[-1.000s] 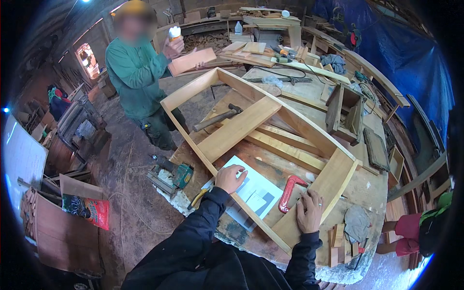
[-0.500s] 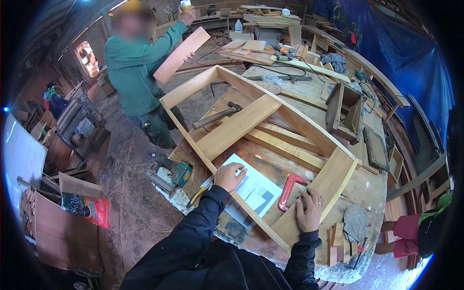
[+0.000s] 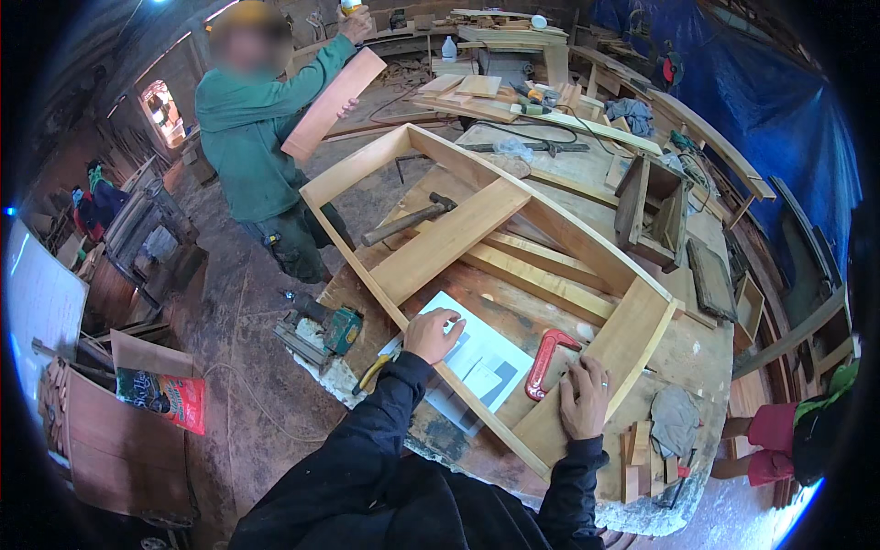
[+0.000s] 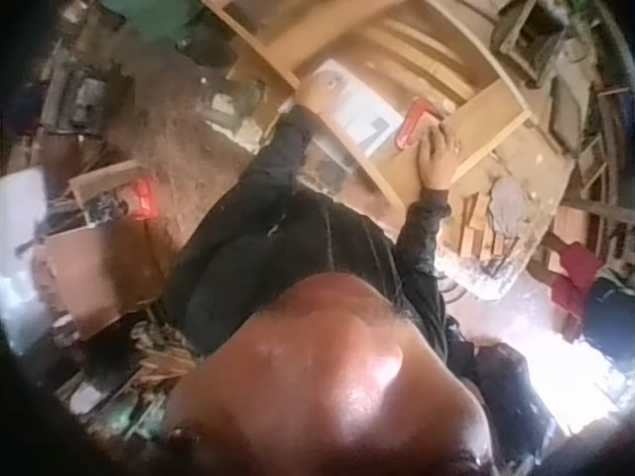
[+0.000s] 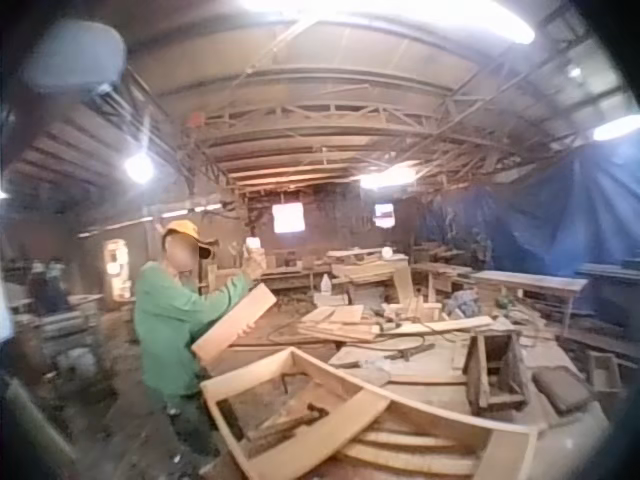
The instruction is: Assembling and hammering a wooden frame for furniture using glue and nails.
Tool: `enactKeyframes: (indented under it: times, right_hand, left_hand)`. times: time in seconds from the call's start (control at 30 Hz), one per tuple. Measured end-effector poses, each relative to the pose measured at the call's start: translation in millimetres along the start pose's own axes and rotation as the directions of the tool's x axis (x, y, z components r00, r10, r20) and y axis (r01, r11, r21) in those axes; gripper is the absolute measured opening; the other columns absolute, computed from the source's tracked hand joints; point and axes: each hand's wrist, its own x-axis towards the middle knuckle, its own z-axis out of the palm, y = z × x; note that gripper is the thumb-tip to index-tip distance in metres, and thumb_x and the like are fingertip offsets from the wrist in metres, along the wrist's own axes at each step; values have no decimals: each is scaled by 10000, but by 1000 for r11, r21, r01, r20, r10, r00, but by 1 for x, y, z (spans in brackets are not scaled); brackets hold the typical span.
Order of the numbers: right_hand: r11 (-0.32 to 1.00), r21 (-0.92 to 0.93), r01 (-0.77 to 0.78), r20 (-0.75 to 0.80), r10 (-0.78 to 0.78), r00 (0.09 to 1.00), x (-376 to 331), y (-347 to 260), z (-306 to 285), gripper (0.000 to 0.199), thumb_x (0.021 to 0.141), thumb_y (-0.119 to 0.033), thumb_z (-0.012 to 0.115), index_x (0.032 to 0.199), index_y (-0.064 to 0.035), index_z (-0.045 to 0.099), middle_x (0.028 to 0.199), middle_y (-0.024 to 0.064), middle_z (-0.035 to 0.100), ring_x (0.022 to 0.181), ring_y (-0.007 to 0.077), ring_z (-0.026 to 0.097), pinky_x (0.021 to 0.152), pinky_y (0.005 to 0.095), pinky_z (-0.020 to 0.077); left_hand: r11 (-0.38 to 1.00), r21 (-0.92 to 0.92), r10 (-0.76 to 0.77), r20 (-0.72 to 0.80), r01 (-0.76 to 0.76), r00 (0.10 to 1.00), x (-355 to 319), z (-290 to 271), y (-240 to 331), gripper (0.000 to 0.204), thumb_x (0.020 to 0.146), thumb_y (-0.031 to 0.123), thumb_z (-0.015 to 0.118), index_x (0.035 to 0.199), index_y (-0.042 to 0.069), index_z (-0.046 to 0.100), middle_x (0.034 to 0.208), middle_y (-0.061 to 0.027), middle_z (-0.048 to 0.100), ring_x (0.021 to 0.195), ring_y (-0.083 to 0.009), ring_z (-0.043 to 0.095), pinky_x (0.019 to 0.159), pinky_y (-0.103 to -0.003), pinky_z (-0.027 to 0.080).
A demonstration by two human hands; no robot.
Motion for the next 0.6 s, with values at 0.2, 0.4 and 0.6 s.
enactKeyframes:
  times: [0.2, 0.4, 0.6]
  right_hand:
    - [1000, 1, 14, -9, -14, 1000, 0, 1, 0, 279, 839, -173, 620, 1097, -67, 639, 1244, 121, 577, 1250, 325, 473, 1117, 530, 250]
    - [1000, -7, 16, -18, -16, 1000, -1, 0, 0, 282, 838, -175, 622, 1098, -66, 639, 1247, 125, 577, 1251, 326, 473, 1116, 531, 251]
    - [1000, 9, 6, -5, -6, 1000, 1, -1, -1, 283, 838, -176, 620, 1099, -68, 638, 1251, 125, 575, 1253, 329, 471, 1117, 529, 250]
  left_hand:
    - [1000, 5, 0, 2, 0, 1000, 0, -1, 0, 208, 881, 286, 638, 901, 87, 693, 871, -77, 699, 687, -275, 657, 659, -392, 511]
    - [1000, 7, -3, 13, 3, 1000, 0, -1, 1, 207, 884, 284, 634, 907, 87, 693, 877, -78, 698, 697, -271, 654, 672, -388, 507]
    - [1000, 12, 6, 5, -6, 1000, -1, 1, -4, 215, 884, 286, 635, 913, 80, 692, 884, -79, 699, 689, -270, 650, 675, -389, 505]
